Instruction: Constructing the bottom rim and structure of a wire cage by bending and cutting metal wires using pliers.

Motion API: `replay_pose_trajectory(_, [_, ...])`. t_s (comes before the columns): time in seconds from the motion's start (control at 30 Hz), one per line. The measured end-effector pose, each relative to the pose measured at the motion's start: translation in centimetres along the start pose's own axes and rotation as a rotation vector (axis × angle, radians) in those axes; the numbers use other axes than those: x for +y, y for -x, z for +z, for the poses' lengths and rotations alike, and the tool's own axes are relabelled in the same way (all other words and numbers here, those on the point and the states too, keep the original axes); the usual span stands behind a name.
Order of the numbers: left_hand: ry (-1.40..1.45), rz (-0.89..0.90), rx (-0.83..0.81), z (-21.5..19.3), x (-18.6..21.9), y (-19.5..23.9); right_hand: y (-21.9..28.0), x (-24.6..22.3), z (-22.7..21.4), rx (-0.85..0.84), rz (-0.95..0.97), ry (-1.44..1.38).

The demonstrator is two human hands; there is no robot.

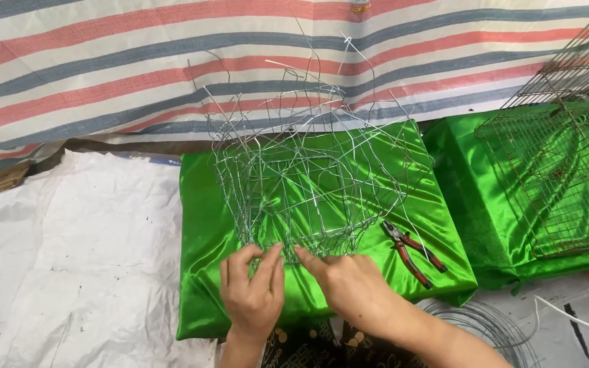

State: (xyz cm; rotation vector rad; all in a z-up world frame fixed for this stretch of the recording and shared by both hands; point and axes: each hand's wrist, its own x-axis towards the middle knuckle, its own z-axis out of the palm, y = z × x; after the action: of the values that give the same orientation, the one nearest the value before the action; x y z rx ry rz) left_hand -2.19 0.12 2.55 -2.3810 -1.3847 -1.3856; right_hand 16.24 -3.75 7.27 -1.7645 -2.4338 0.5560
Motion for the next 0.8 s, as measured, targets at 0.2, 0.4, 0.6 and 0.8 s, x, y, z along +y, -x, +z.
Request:
replay_pose_trajectory(0.2, [-0.016,0.016,0.24,1.0,-1.7,1.2,0.0,0.2,-0.4,0.067,-0.023,-0.04])
replay_pose_trajectory(0.4, [-0.012,0.11,0.218,2.7,-3.5,1.0,0.3,0.5,0.5,0.503,-0.129,0.058])
replay_pose_trajectory(0.6, [-0.023,0.147,0.167,2.2,-2.8,-0.6,-0.5,0.4,-1.0,1.002,-0.276,0.245])
replay_pose_trajectory(0.8, [-0.034,0.09,0.093,2.2,-2.1,-1.1,-1.6,1.7,2.5,1.017,-0.232,0.306])
